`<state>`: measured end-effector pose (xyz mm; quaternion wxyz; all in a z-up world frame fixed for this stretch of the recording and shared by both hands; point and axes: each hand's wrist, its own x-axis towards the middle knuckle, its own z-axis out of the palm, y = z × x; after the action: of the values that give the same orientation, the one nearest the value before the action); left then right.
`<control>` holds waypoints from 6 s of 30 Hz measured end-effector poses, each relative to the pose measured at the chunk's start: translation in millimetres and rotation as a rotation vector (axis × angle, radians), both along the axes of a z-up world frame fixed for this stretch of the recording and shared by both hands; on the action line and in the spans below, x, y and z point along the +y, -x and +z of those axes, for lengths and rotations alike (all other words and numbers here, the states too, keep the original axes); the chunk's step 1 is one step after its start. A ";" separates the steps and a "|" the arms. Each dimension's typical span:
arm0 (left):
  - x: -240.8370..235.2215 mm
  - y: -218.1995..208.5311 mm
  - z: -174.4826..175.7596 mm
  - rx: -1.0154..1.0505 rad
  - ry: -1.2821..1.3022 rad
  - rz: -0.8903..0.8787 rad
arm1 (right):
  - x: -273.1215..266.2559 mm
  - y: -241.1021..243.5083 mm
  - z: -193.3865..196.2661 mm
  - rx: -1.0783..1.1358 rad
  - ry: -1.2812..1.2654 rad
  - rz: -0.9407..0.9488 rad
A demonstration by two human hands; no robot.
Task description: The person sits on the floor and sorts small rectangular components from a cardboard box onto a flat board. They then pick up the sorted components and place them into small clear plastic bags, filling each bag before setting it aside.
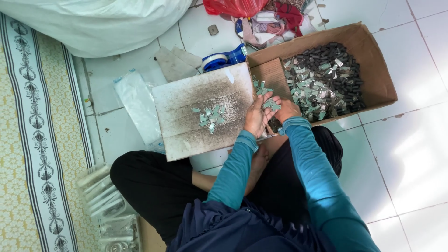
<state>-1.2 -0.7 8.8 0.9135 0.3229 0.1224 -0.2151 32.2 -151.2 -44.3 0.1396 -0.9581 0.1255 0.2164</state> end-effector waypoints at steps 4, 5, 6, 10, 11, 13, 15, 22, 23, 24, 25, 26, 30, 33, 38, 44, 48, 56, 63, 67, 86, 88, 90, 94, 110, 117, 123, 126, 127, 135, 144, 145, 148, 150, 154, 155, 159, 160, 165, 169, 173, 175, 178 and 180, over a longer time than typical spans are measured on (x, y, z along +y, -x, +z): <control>-2.4 1.0 -2.7 -0.003 0.016 0.017 | 6.7 8.3 22.7 0.035 -0.095 -0.137; -3.6 1.3 -4.0 -0.005 -0.002 0.012 | 12.7 10.9 33.9 0.076 -0.040 -0.090; -5.7 -0.4 -5.0 -0.007 -0.019 0.009 | 17.6 11.6 45.4 0.115 0.018 -0.042; -2.1 4.3 11.6 -0.002 -0.043 0.009 | 29.2 17.0 69.8 0.134 0.028 -0.058; -2.4 5.6 11.8 0.010 -0.051 0.006 | 38.7 23.9 92.9 0.156 0.003 -0.036; -4.0 4.8 9.8 0.014 -0.057 0.014 | 44.4 28.2 106.6 0.170 -0.019 -0.003; -6.0 5.5 3.3 0.001 -0.061 0.000 | 37.4 26.7 86.3 0.155 -0.024 -0.093; -7.2 12.5 5.4 -0.003 -0.087 0.015 | 1.1 13.9 27.7 -0.024 -0.176 -0.108; -7.5 13.5 1.9 0.006 -0.089 0.013 | -1.8 11.9 22.8 -0.079 -0.158 -0.045; -7.2 13.7 -1.1 0.014 -0.091 0.013 | -4.0 8.6 18.3 -0.135 -0.141 0.021; -6.7 13.8 -7.3 0.008 -0.089 0.016 | -14.6 1.8 3.3 -0.142 -0.140 0.023; -6.7 14.6 -13.9 0.010 -0.097 0.007 | -26.0 -3.9 -11.9 -0.201 -0.217 -0.042; 5.0 24.1 -3.2 0.001 -0.056 -0.019 | -16.2 20.1 52.2 -0.372 -0.715 -0.350; 23.3 43.3 21.3 0.021 0.041 0.004 | -14.0 48.7 85.9 -0.515 -0.935 -0.423; 67.3 63.0 27.3 0.110 0.114 0.202 | 38.4 78.5 112.9 -0.569 -0.996 -0.407; 131.3 62.6 79.3 -0.117 -0.387 0.363 | 145.7 75.9 115.0 -0.524 -0.992 -0.192; 171.1 59.9 97.8 -0.406 -1.017 0.261 | 185.2 59.3 104.5 -0.721 -0.699 -0.019; 216.2 57.6 42.1 -0.502 -2.038 0.008 | 190.1 65.3 64.0 -0.817 -0.149 0.346; 215.6 61.6 43.7 -0.601 -2.067 0.020 | 195.7 69.7 71.5 -0.745 -0.008 0.389; 217.0 58.0 36.4 -0.601 -2.069 0.035 | 189.6 63.3 58.7 -0.704 0.013 0.419; 215.4 58.2 49.9 -0.555 -2.126 -0.011 | 191.7 68.8 70.7 -0.615 0.019 0.441; 215.7 57.4 50.5 -0.552 -2.133 -0.019 | 193.0 68.9 72.7 -0.615 0.021 0.438; 215.0 56.7 51.0 -0.552 -2.142 -0.014 | 193.3 68.5 74.9 -0.621 -0.014 0.429; 217.1 54.9 55.5 -0.568 -2.119 -0.010 | 194.5 67.3 72.8 -0.627 0.006 0.420; 266.4 47.0 61.6 -0.548 -1.521 0.260 | 217.3 42.0 105.6 -0.700 -0.139 0.245; 401.4 7.9 21.9 0.028 -1.571 0.405 | 373.9 -12.2 95.4 -0.918 -0.370 0.665; 457.6 8.8 -78.5 0.371 -1.829 0.065 | 469.9 -20.5 22.9 -0.539 0.037 1.043; 448.7 4.4 -47.9 0.391 -1.906 -0.091 | 484.1 -19.2 -16.6 -0.165 0.218 1.114; 448.6 3.4 -50.6 0.390 -1.904 -0.093 | 484.7 -18.7 -19.6 -0.162 0.219 1.113; 463.6 2.6 -49.8 0.468 -1.515 0.209 | 497.0 -19.4 30.0 0.198 0.215 1.069; 456.8 24.1 61.4 0.028 -1.571 0.096 | 475.1 -65.1 -0.3 -0.141 -0.273 0.742; 460.2 23.7 48.3 0.020 -1.574 0.100 | 474.3 -67.2 5.8 -0.149 -0.273 0.740; 467.6 27.7 15.3 0.087 -1.860 -0.066 | 468.9 -59.6 20.5 -0.200 -0.256 0.831; 469.5 33.2 0.9 0.336 -1.733 -0.379 | 463.8 -43.0 25.4 -0.140 -0.384 0.846; 470.3 19.0 -109.2 0.276 -1.804 -0.466 | 447.3 -3.3 42.5 -0.069 -0.471 0.829; 470.0 19.7 -110.1 0.279 -1.828 -0.414 | 442.3 6.7 48.6 -0.057 -0.474 0.825; 478.6 9.2 -109.3 0.313 -1.812 -0.335 | 429.4 22.5 76.5 -0.092 -0.499 0.821; 476.4 9.6 -99.8 0.304 -1.812 -0.334 | 425.8 24.3 79.2 -0.097 -0.494 0.817; 468.5 18.6 -57.8 0.342 -1.935 -0.289 | 408.3 25.3 82.8 -0.091 -0.522 0.802; 461.2 30.6 -16.6 0.096 -2.215 -0.171 | 406.7 14.3 104.7 -0.130 -0.512 0.817; 441.7 61.5 87.3 -0.574 -2.042 -0.266 | 415.8 15.0 182.0 -0.220 -0.287 0.972; 437.3 73.0 141.6 -0.676 -1.893 -0.324 | 413.7 11.3 195.8 -0.211 -0.239 1.053; 432.6 95.5 222.8 -0.704 -1.721 -0.339 | 400.0 15.4 190.8 -0.222 -0.263 1.127; 433.0 105.1 269.7 -0.721 -1.637 -0.275 | 389.7 21.2 207.0 -0.127 -0.433 1.078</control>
<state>-106.3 432.4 278.6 0.3471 0.9313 -0.0961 -0.0538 11.1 238.5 162.8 0.2096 -0.8474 -0.4355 0.2199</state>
